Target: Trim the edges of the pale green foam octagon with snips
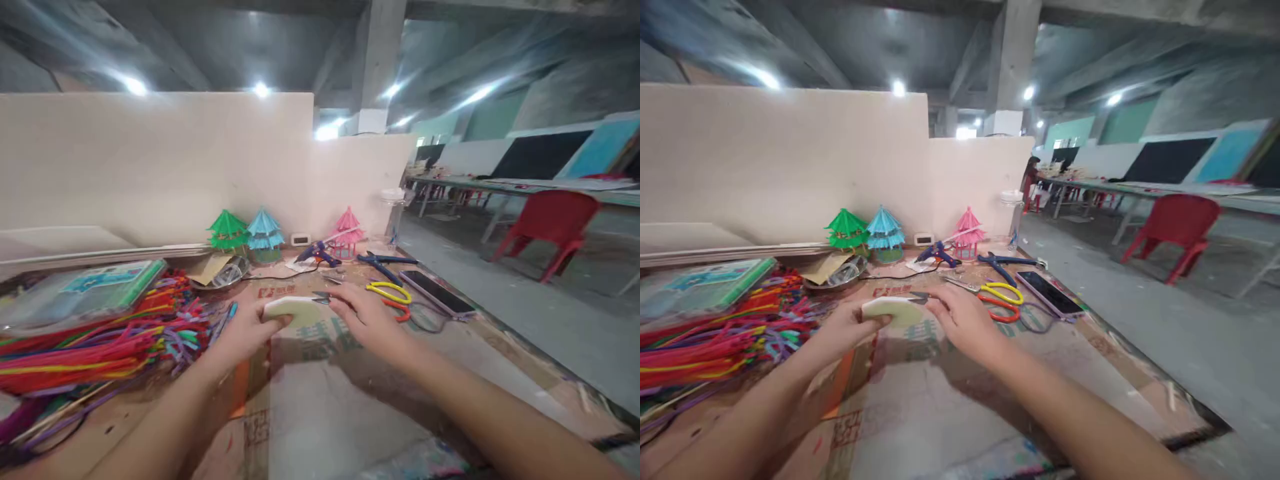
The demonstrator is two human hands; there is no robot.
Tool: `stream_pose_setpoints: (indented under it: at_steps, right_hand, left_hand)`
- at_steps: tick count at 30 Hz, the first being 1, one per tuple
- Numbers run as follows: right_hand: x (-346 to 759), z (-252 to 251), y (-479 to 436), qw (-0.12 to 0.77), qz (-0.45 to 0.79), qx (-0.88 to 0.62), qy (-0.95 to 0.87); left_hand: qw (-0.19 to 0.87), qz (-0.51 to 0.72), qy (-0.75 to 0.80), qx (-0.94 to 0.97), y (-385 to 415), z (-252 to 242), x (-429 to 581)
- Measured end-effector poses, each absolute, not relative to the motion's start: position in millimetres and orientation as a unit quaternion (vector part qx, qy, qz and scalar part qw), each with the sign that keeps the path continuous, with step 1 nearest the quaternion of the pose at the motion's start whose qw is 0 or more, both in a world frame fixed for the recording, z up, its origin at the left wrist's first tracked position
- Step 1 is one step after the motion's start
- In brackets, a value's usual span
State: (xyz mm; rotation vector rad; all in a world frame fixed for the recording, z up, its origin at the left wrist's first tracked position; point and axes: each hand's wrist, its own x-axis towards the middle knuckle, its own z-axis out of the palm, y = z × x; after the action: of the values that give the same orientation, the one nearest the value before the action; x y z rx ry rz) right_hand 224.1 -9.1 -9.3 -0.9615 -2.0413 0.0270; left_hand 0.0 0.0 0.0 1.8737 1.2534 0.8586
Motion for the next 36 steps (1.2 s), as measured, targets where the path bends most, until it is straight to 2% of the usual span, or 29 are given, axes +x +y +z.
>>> stream_pose_setpoints:
  at_steps: [13, 31, 36]
  right_hand:
    - [227.3, -10.8, -14.9, 0.418, -0.014, -0.390, -0.820]
    - [227.2, -9.0, -15.6, 0.437, 0.021, -0.371, -0.819]
    - [227.5, -11.2, -13.1, 0.446, 0.024, -0.368, -0.815]
  left_hand:
    - [0.274, 0.361, 0.478, 0.752, -9.7, 10.5, 4.3]
    - [0.316, 0.352, 0.466, 0.747, -5.9, 5.5, 1.8]
    - [0.275, 0.359, 0.480, 0.752, -7.5, 9.9, 1.0]
